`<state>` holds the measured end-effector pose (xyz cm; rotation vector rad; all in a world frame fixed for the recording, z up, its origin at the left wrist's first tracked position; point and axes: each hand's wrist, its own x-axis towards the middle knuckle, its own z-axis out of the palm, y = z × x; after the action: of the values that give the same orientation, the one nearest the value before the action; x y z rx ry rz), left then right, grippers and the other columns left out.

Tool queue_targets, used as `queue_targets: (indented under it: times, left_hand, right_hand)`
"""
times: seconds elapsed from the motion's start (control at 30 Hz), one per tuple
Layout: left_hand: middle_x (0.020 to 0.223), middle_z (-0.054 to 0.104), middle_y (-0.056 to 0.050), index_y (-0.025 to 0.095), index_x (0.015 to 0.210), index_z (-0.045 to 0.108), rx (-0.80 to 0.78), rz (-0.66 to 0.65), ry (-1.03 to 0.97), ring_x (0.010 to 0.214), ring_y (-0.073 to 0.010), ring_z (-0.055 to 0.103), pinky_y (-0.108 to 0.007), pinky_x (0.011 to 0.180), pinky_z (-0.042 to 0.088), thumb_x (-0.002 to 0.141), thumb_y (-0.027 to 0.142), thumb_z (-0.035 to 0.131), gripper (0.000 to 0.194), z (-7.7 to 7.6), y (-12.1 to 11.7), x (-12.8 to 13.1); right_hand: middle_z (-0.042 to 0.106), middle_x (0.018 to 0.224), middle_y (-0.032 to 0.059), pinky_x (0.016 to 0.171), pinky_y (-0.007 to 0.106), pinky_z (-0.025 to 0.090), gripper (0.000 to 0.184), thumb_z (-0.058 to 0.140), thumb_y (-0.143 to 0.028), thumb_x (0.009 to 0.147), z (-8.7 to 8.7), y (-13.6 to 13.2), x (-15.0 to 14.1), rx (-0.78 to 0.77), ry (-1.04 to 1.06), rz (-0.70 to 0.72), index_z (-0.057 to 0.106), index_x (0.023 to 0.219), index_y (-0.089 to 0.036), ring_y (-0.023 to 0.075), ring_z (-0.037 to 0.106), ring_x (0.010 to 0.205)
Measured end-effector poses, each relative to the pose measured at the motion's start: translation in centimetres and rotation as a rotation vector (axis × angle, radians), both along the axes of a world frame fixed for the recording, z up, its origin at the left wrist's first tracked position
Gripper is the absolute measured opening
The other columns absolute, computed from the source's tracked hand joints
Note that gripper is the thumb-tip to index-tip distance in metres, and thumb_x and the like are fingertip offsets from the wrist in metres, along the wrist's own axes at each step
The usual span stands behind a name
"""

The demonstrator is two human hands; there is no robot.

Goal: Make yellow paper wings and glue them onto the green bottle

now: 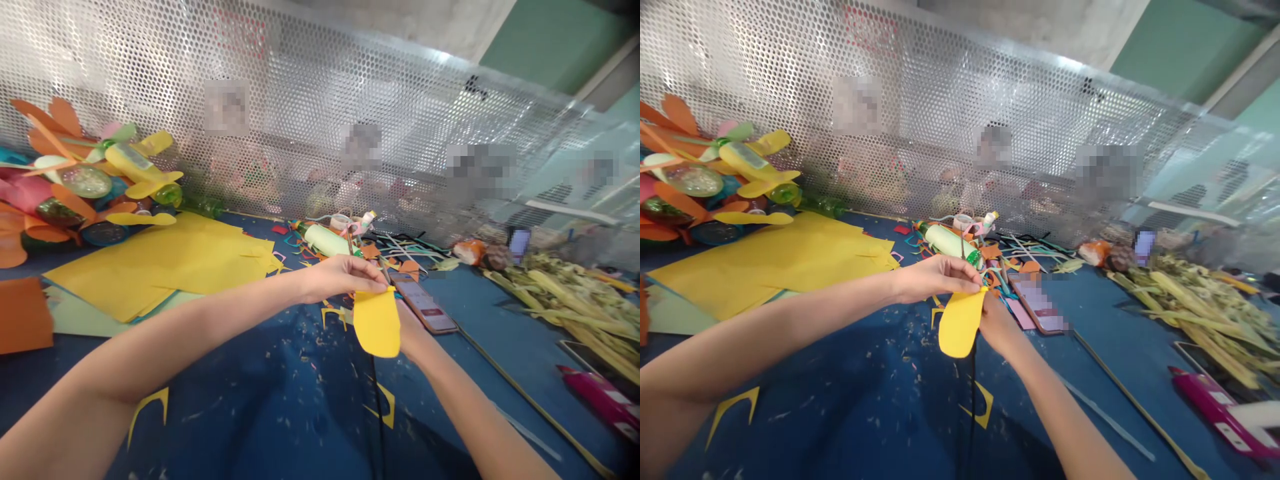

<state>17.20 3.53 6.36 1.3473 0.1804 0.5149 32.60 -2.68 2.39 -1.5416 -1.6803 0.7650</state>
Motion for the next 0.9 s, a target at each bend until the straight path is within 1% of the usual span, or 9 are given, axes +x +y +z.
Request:
queue_targets:
  times: [0.17, 0.3, 0.37, 0.47, 0.57, 0.63, 0.7, 0.8, 0.9]
  left_hand:
    - [0.079, 0.065, -0.001, 0.014, 0.077, 0.065, 0.066, 0.161, 0.023, 0.076, -0.0110, 0.058, -0.027, 0.081, 0.041, 0.071, 0.016, 0.065, 0.006, -0.6, 0.4, -2.7]
    - [0.081, 0.064, -0.002, 0.014, 0.077, 0.064, 0.107, 0.295, 0.110, 0.078, -0.0119, 0.058, -0.026, 0.081, 0.040, 0.072, 0.020, 0.065, 0.008, -2.0, 0.4, -5.5]
    - [0.081, 0.064, -0.002, 0.015, 0.079, 0.063, 0.108, 0.365, 0.161, 0.077, -0.0120, 0.058, -0.026, 0.078, 0.042, 0.073, 0.024, 0.064, 0.011, -3.0, 0.3, -6.8]
    - [0.083, 0.064, -0.002, 0.015, 0.081, 0.061, 0.164, 0.555, 0.208, 0.079, -0.0133, 0.058, -0.027, 0.079, 0.042, 0.074, 0.029, 0.063, 0.015, -4.1, -0.1, -8.4]
    - [0.086, 0.064, -0.003, 0.017, 0.083, 0.061, 0.262, 0.680, 0.242, 0.082, -0.0148, 0.058, -0.029, 0.081, 0.043, 0.076, 0.032, 0.060, 0.017, -4.5, -0.7, -9.3]
    - [0.087, 0.065, -0.003, 0.017, 0.085, 0.060, 0.308, 0.737, 0.231, 0.082, -0.0150, 0.059, -0.029, 0.081, 0.044, 0.076, 0.033, 0.059, 0.018, -4.4, -1.1, -9.6]
    - [0.087, 0.065, -0.003, 0.017, 0.086, 0.060, 0.347, 0.779, 0.199, 0.082, -0.0147, 0.059, -0.029, 0.081, 0.046, 0.076, 0.032, 0.059, 0.017, -4.1, -1.6, -9.6]
    - [0.086, 0.065, -0.003, 0.017, 0.085, 0.061, 0.389, 0.807, 0.162, 0.082, -0.0139, 0.059, -0.027, 0.080, 0.047, 0.076, 0.029, 0.059, 0.014, -3.4, -2.5, -9.4]
    - [0.086, 0.064, -0.002, 0.017, 0.084, 0.061, 0.384, 0.780, 0.130, 0.081, -0.0132, 0.059, -0.026, 0.079, 0.047, 0.076, 0.026, 0.060, 0.012, -2.8, -3.3, -9.2]
  right_hand:
    - [0.059, 0.065, 0.0005, 0.054, 0.025, 0.041, 0.020, 0.057, -0.037, 0.074, -0.1, -0.3, 0.2, -0.182, 0.271, 0.024, 0.059, 0.076, -0.017, 0.0127, 0.052, 0.058]
    - [0.060, 0.080, 0.0032, 0.064, 0.027, 0.043, 0.022, 0.058, -0.036, 0.074, -0.2, 0.0, 0.1, -0.148, 0.452, 0.052, 0.057, 0.085, -0.017, 0.0142, 0.055, 0.071]
    - [0.059, 0.086, 0.0034, 0.069, 0.029, 0.043, 0.022, 0.059, -0.030, 0.073, 0.1, -0.1, -0.1, -0.103, 0.435, 0.077, 0.054, 0.091, -0.018, 0.0158, 0.056, 0.079]
    - [0.057, 0.084, 0.0018, 0.071, 0.030, 0.044, 0.022, 0.059, -0.028, 0.073, 0.6, -0.5, -1.0, -0.073, 0.357, 0.120, 0.048, 0.090, -0.020, 0.0158, 0.055, 0.079]
    - [0.050, 0.069, -0.0024, 0.067, 0.031, 0.046, 0.027, 0.054, -0.044, 0.077, 0.8, -1.4, -2.5, -0.117, 0.369, 0.197, 0.039, 0.079, -0.022, 0.0148, 0.056, 0.068]
    - [0.042, 0.061, -0.0049, 0.057, 0.030, 0.047, 0.041, 0.046, -0.062, 0.074, 0.9, -2.2, -3.6, -0.176, 0.432, 0.253, 0.034, 0.075, -0.023, 0.0150, 0.055, 0.058]
    - [0.047, 0.070, -0.0006, 0.066, 0.033, 0.048, 0.046, 0.036, -0.069, 0.075, 1.2, -3.2, -4.5, -0.230, 0.389, 0.321, 0.036, 0.078, -0.023, 0.0171, 0.057, 0.067]
    - [0.050, 0.080, 0.0036, 0.069, 0.034, 0.048, 0.050, 0.030, -0.072, 0.075, 1.7, -4.5, -5.3, -0.238, 0.276, 0.346, 0.038, 0.086, -0.024, 0.0190, 0.056, 0.073]
    - [0.048, 0.074, 0.0021, 0.066, 0.033, 0.046, 0.051, 0.023, -0.069, 0.079, 1.6, -5.4, -5.5, -0.165, 0.106, 0.382, 0.041, 0.083, -0.022, 0.0171, 0.053, 0.065]
